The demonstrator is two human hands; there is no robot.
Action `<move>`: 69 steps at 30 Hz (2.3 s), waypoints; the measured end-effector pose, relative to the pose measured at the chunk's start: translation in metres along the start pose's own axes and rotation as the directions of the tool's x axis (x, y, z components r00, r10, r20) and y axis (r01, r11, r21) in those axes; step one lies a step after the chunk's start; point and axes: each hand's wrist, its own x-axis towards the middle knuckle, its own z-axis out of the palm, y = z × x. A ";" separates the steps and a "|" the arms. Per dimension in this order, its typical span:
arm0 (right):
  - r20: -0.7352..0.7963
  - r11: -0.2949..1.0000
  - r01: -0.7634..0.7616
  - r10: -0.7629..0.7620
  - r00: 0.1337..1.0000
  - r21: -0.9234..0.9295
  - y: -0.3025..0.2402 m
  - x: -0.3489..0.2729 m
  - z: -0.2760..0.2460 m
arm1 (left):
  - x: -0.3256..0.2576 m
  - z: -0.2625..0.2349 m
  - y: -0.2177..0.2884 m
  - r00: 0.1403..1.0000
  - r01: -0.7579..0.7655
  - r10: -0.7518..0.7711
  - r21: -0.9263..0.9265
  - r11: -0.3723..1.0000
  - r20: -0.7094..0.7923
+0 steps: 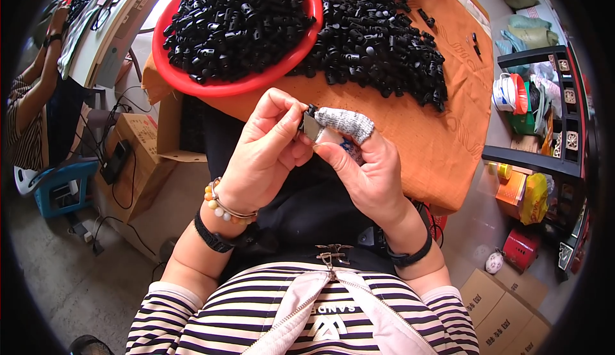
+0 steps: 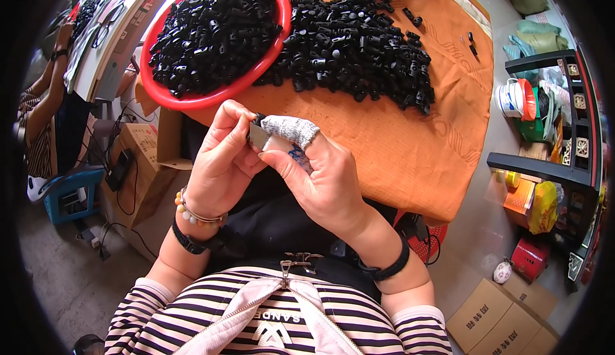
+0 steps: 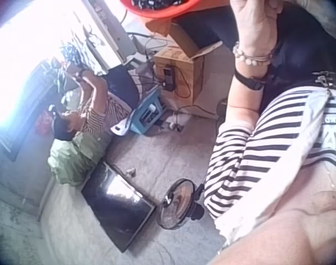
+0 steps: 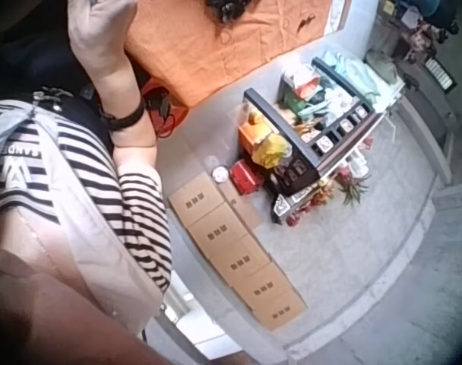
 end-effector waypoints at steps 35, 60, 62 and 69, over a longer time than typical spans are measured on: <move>-0.426 0.995 -0.034 -0.007 0.905 -0.089 0.039 0.013 -0.052 | 0.025 -0.022 0.061 0.939 -0.343 0.343 0.061 0.937 0.019; -0.499 0.804 -0.148 -0.202 0.843 -0.576 0.059 0.016 -0.080 | 0.029 -0.015 0.054 0.964 -0.258 0.267 0.305 0.917 0.012; -0.492 0.826 -0.162 -0.153 0.857 -0.539 0.050 0.014 -0.076 | 0.025 -0.003 0.038 0.991 -0.124 0.135 0.347 0.930 -0.009; -0.432 0.976 -0.022 -0.076 0.899 -0.218 0.015 0.005 -0.047 | 0.021 0.017 -0.008 0.978 0.176 -0.206 0.390 0.904 0.037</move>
